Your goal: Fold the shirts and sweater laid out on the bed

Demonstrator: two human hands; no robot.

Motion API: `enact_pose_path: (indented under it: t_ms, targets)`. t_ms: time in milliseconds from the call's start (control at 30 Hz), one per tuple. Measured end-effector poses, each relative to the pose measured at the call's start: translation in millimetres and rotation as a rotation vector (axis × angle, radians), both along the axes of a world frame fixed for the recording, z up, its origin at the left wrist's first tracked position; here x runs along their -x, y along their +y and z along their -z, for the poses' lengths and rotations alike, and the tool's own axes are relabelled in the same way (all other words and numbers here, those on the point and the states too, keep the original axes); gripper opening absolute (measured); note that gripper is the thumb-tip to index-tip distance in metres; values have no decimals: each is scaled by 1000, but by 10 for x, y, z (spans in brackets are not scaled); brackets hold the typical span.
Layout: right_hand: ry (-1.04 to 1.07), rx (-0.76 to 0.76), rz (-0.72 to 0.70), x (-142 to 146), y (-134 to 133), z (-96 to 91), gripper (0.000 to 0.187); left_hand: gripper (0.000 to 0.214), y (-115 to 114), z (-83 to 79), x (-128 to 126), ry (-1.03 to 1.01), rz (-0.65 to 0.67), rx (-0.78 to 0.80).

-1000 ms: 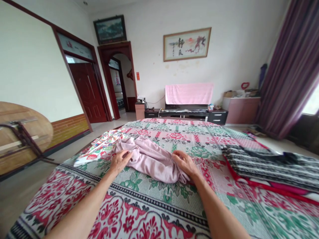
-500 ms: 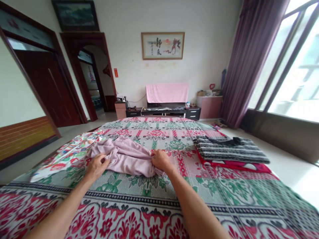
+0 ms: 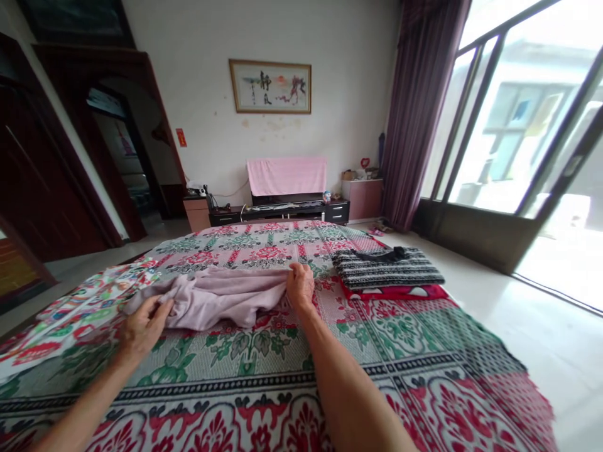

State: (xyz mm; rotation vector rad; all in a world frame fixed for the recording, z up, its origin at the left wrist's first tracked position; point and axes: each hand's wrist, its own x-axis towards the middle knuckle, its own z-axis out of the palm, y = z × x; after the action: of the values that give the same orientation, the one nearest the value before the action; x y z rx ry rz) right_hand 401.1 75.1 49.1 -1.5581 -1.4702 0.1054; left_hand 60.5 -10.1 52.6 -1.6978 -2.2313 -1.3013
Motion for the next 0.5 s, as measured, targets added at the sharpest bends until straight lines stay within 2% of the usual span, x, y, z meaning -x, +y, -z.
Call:
enact_pose_path:
  t_ms: [100,167,267,400,500]
  targets:
    - [-35,-31,25,-16,-20,0,30,32,4,60,2,52,24,3]
    - [-74,-112,-60,50,-67,-40,29,31,9,90,13,70,17,-3]
    - [-144,-167,-319,219,-188,-124,26,32,9,94,19,64,7,-9]
    - [-275,-109,-686,447,-389,-206,17,33,-5,46,46,-14,-54,6]
    - [-390,-118,-860,560,-480,-199,21,36,0,23,124,-117,-80,-20]
